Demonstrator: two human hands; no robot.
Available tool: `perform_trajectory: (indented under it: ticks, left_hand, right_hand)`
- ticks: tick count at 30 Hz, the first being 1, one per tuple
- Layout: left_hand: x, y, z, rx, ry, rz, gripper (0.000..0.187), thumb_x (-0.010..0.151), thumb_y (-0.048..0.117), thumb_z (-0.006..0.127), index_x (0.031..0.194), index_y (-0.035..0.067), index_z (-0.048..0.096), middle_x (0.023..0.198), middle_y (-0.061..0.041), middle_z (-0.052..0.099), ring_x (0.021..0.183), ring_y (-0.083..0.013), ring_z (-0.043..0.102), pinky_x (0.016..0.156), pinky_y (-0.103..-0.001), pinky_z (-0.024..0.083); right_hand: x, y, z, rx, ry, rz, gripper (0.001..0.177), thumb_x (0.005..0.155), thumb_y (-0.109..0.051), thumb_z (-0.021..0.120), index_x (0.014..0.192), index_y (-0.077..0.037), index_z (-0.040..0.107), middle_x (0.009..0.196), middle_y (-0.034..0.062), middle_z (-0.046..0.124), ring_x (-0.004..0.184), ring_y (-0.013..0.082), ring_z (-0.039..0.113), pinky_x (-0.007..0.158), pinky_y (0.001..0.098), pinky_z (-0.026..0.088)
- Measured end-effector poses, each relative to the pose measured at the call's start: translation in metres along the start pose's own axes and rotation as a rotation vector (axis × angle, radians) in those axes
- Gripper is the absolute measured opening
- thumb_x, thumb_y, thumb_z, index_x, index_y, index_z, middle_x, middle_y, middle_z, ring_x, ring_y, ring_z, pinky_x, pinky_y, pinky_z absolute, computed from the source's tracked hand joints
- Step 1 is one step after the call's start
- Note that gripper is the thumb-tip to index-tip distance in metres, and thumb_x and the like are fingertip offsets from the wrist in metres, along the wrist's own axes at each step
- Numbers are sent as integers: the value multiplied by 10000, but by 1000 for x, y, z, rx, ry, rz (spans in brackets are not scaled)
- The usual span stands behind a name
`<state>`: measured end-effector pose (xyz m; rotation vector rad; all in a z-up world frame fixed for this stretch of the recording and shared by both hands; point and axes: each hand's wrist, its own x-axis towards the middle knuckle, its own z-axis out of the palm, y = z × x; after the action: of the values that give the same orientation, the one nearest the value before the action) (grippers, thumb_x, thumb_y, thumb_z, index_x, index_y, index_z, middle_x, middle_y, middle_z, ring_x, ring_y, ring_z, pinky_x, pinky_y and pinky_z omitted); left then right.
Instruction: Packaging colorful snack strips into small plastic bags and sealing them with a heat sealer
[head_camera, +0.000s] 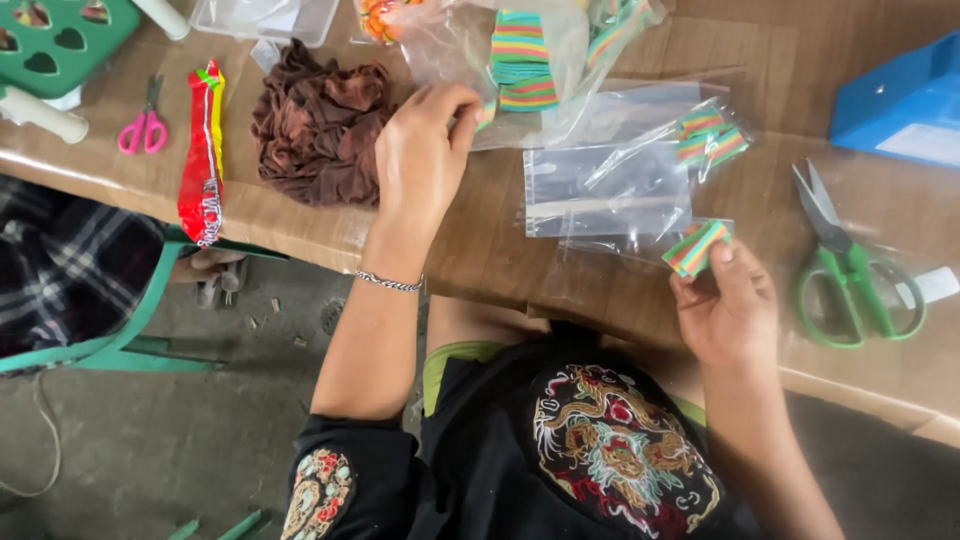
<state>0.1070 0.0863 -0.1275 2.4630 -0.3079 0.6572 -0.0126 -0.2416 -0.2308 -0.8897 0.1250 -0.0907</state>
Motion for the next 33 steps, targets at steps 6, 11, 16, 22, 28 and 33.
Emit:
perform_trajectory:
  ticks: [6,11,16,22,28,33]
  left_hand:
    - [-17,52,-30,-294,106,142,334,1099,287,497,1021,29,695,1017,-115,748,776,-192,679,594,-273,497]
    - [-69,99,7,-825,-195,-94,223,956,303,737,1134,169,739,1015,-38,752,931,-191,711,802,-324,584]
    - [-85,111,39,-1129,-407,-234,246,938,306,771,1103,124,760,992,-55,739,881,-130,668,707,-281,551]
    - [-82,116,35,-936,-182,-75,207,887,274,830,1011,127,754,931,-27,701,800,-144,669,660,-257,555]
    - [-77,118,24,-525,347,434,159,875,135,824,1015,93,761,954,-71,702,837,-248,675,795,-385,627]
    - [-78,116,0,-443,311,524,202,1028,237,653,1063,51,724,1065,-62,682,904,-279,652,826,-381,590]
  right_hand:
    - [-7,4,-5,-186,3,28,136,986,-273,726,1017,-143,756,873,19,731,699,139,669,535,212,517]
    - [-16,-13,35,-419,-117,-231,198,982,-106,678,1129,21,710,995,206,698,813,228,633,706,315,514]
    - [-10,-41,76,-682,-226,-413,246,963,-95,724,1168,41,725,1042,179,686,923,206,649,799,314,541]
    - [-13,-42,81,-647,-221,-377,433,930,-21,747,1337,78,640,1019,205,645,946,228,659,861,349,576]
    - [-16,-43,74,-495,-380,-425,604,922,2,694,1465,113,453,1116,249,673,1059,255,672,905,368,580]
    - [-57,-71,98,-881,-181,-609,248,965,-187,718,1120,-54,577,1026,102,628,953,206,632,902,315,538]
